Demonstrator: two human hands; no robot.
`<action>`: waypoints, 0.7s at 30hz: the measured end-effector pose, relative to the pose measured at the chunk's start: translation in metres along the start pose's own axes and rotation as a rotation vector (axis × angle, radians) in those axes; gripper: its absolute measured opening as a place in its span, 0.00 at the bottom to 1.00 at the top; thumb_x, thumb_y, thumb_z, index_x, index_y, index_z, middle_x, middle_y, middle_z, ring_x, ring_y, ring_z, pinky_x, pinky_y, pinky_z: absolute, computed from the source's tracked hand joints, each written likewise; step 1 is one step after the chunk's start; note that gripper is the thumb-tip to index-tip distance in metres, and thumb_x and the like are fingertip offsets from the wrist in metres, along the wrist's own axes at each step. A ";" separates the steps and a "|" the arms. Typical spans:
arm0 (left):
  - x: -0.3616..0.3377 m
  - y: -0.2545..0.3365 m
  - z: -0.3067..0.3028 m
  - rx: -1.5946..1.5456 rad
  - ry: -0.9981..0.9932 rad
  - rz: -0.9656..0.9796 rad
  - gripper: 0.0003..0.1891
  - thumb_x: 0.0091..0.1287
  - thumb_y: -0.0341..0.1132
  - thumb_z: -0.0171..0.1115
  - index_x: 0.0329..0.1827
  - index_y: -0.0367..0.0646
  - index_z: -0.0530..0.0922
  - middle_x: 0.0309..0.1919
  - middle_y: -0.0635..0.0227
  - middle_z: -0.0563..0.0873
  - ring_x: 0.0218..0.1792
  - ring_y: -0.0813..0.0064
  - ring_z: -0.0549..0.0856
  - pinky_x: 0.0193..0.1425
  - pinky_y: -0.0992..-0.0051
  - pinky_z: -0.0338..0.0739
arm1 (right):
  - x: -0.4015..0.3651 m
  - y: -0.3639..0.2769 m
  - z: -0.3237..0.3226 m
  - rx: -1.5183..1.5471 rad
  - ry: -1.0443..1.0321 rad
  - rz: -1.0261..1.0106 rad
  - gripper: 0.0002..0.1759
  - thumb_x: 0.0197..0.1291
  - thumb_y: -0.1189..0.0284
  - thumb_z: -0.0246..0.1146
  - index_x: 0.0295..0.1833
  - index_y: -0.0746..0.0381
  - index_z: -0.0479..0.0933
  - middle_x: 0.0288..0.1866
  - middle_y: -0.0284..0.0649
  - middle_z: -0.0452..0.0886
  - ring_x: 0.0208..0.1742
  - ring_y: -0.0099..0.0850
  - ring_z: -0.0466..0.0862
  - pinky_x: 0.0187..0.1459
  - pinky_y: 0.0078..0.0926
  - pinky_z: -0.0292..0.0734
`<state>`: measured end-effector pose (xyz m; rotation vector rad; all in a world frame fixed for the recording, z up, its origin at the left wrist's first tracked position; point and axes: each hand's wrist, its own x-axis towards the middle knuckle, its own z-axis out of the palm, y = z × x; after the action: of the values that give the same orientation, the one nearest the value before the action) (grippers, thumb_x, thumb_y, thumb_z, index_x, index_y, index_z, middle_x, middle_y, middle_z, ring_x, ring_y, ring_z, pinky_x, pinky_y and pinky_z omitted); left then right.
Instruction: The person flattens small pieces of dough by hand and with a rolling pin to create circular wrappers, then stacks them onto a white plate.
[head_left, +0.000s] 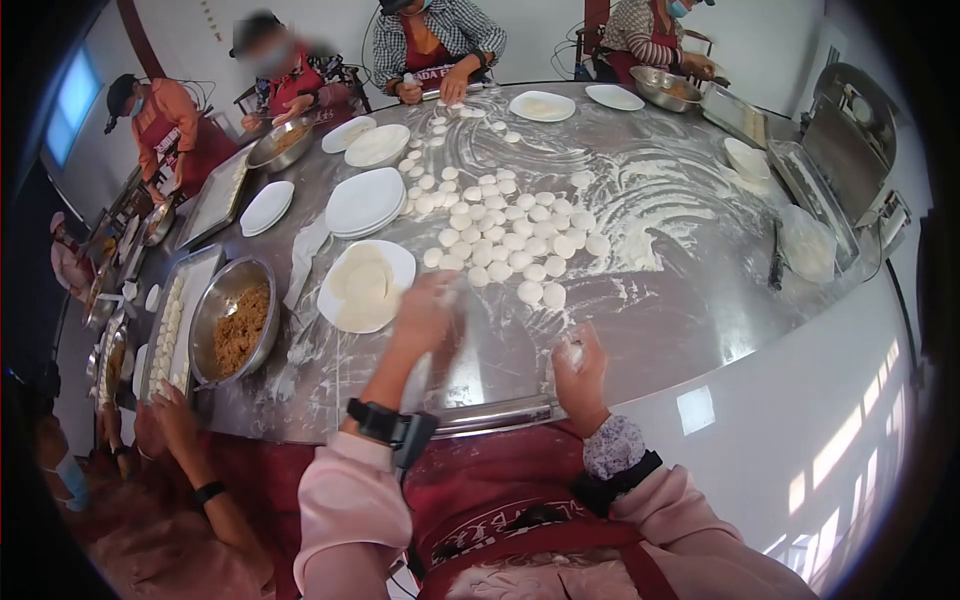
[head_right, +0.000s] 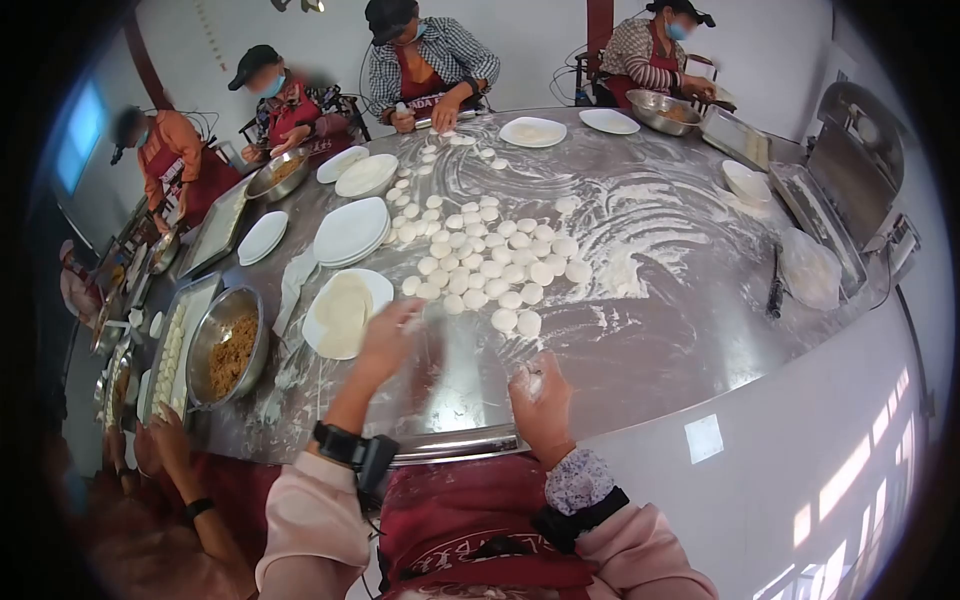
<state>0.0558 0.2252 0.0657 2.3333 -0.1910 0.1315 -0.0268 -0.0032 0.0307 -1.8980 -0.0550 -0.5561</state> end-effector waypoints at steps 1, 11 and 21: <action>0.007 0.000 0.029 0.097 -0.024 0.208 0.20 0.62 0.32 0.53 0.57 0.40 0.75 0.57 0.52 0.77 0.56 0.55 0.78 0.62 0.64 0.71 | 0.001 -0.001 0.000 0.013 -0.003 -0.002 0.09 0.58 0.71 0.59 0.37 0.65 0.70 0.25 0.48 0.75 0.26 0.44 0.78 0.31 0.38 0.72; -0.007 0.033 0.090 0.299 -0.221 0.542 0.16 0.60 0.30 0.55 0.52 0.42 0.77 0.52 0.65 0.80 0.55 0.62 0.77 0.60 0.65 0.70 | 0.000 -0.006 -0.003 0.085 -0.019 0.013 0.10 0.60 0.70 0.59 0.38 0.66 0.70 0.26 0.46 0.75 0.27 0.41 0.78 0.32 0.35 0.72; -0.046 -0.029 0.011 0.360 -0.109 0.119 0.13 0.51 0.32 0.66 0.40 0.42 0.78 0.38 0.62 0.81 0.40 0.60 0.81 0.45 0.66 0.75 | 0.002 -0.001 0.001 0.083 -0.001 -0.033 0.08 0.60 0.72 0.58 0.35 0.65 0.69 0.23 0.42 0.71 0.24 0.31 0.71 0.30 0.29 0.70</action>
<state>0.0158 0.2415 0.0309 2.6899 -0.3879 0.1033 -0.0252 -0.0024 0.0325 -1.8193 -0.1090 -0.5666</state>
